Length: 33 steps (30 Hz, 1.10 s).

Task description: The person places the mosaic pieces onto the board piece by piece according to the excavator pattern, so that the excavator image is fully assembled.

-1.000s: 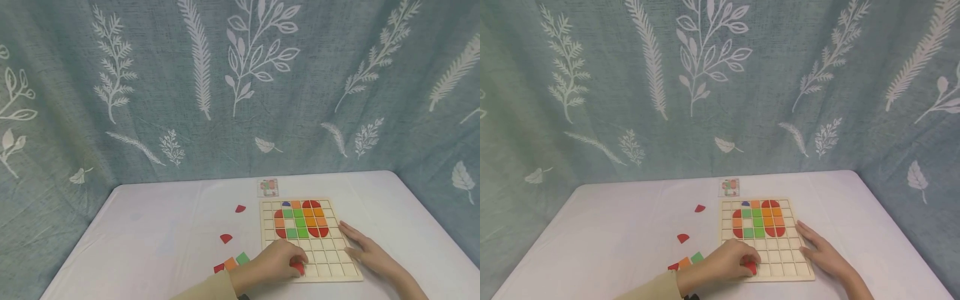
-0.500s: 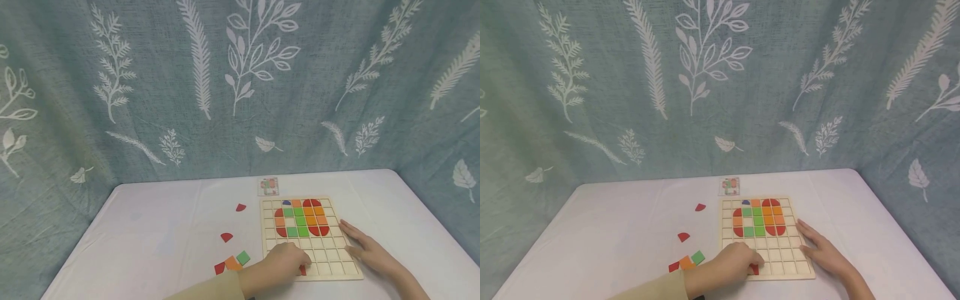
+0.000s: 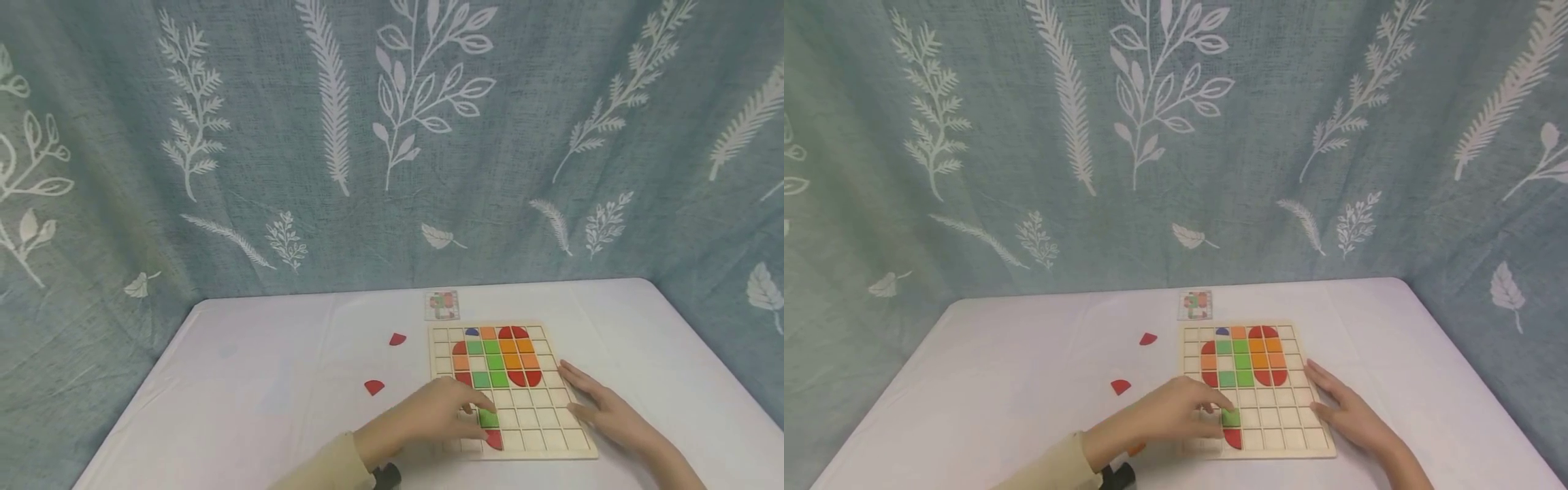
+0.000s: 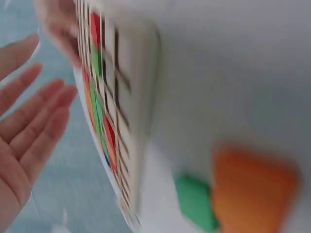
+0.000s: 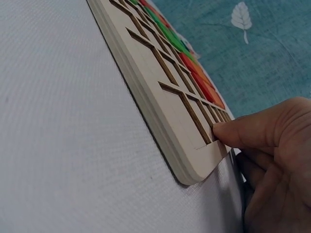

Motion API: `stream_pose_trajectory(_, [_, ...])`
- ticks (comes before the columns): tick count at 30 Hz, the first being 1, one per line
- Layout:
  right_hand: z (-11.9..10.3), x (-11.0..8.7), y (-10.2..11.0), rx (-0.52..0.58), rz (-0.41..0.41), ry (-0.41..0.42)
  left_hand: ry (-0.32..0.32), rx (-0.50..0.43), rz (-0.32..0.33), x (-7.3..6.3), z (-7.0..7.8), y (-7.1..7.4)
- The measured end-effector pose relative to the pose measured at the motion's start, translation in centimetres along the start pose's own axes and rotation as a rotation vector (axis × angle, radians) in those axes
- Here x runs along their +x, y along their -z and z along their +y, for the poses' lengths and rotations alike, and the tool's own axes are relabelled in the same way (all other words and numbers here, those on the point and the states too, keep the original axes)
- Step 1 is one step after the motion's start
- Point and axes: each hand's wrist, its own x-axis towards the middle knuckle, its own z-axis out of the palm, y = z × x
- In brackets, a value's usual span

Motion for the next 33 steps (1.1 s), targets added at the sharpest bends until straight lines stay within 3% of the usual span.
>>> stream_pose_trajectory(3, [0.1,0.0,0.0,0.016,-0.006,-0.011,0.085,-0.1,0.049,-1.3,-1.7,1.1])
stream_pose_trajectory(7, [0.1,0.0,0.1,0.019,-0.006,-0.012,0.252,-0.111,0.16,-3.2,-3.5,1.5])
stream_pose_trajectory(10, [0.2,0.0,0.1,0.012,0.0,-0.009,0.342,-0.072,0.175,-4.4,-4.1,1.1])
stream_pose_trajectory(14, [0.3,-0.1,0.0,0.011,0.001,0.005,0.415,-0.049,0.168,-5.5,-4.6,0.3])
stream_pose_trajectory(18, [0.3,-0.1,-0.1,0.021,-0.006,-0.002,0.443,-0.035,0.191,-5.9,-4.7,-0.4])
stream_pose_trajectory(24, [0.1,0.0,-0.1,0.006,-0.001,-0.007,0.421,-0.077,0.214,-6.0,-4.7,-0.5])
stream_pose_trajectory(33, [0.1,-0.1,-0.1,0.018,-0.007,-0.008,0.409,-0.125,0.196,-5.5,-4.3,-0.2])
